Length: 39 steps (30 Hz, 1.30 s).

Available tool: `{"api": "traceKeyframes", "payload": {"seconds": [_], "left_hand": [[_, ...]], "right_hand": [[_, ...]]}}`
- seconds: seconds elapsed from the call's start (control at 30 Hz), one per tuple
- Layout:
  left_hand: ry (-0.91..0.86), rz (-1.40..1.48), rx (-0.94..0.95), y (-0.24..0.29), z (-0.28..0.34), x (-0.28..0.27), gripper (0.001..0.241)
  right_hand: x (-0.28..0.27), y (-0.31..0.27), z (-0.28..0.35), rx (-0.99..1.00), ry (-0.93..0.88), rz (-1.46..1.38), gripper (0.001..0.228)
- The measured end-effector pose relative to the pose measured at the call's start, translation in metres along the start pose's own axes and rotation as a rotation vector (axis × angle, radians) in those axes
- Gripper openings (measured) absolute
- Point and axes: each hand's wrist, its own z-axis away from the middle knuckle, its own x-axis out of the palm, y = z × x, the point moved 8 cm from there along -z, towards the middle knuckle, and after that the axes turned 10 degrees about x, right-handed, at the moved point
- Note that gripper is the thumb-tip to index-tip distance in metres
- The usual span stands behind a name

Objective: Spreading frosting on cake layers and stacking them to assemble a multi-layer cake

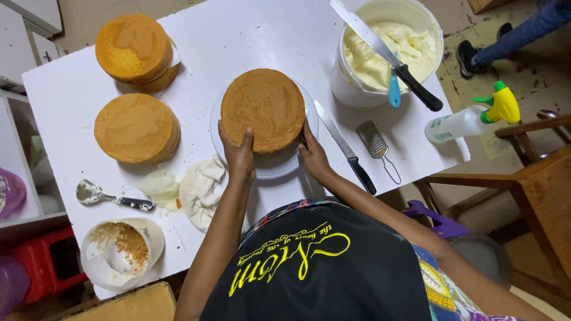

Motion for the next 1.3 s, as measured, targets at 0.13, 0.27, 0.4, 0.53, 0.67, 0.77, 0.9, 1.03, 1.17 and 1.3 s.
{"api": "traceKeyframes", "payload": {"seconds": [0.13,0.27,0.4,0.53,0.67,0.77,0.9,1.03,1.17,1.3], "left_hand": [[0.02,-0.108,-0.025,0.009,0.008,0.002,0.089],[0.03,-0.107,-0.041,0.002,0.01,-0.002,0.09],[0.025,-0.245,0.074,0.004,0.01,-0.003,0.088],[0.002,-0.328,0.113,0.004,0.011,0.0,0.086],[0.003,-0.303,0.152,-0.001,0.01,0.003,0.088],[0.033,-0.367,0.17,-0.015,0.007,0.002,0.099],[-0.009,-0.718,0.368,0.059,0.024,0.01,0.094],[-0.267,-1.133,0.56,0.077,0.032,0.033,0.045],[-0.337,-1.202,0.654,0.087,0.03,0.043,0.04],[-0.399,-1.184,0.633,0.073,0.021,0.039,0.042]], "right_hand": [[0.004,0.008,-0.003,-0.02,-0.063,-0.033,0.077],[0.006,0.011,-0.003,-0.014,-0.077,0.003,0.077],[0.006,-0.005,0.0,-0.013,-0.096,-0.023,0.076],[-0.002,-0.019,0.004,-0.013,-0.069,-0.062,0.067],[-0.02,-0.048,0.015,-0.213,0.107,0.243,0.065],[0.002,-0.097,0.03,-0.485,0.142,0.679,0.06],[0.021,-0.092,0.03,-0.659,0.048,0.924,0.05],[-0.036,-0.081,0.033,-0.561,0.279,0.848,0.034],[-0.14,0.035,0.02,-0.434,0.642,1.089,0.03],[-0.211,0.134,0.032,0.277,0.458,1.15,0.079]]}}
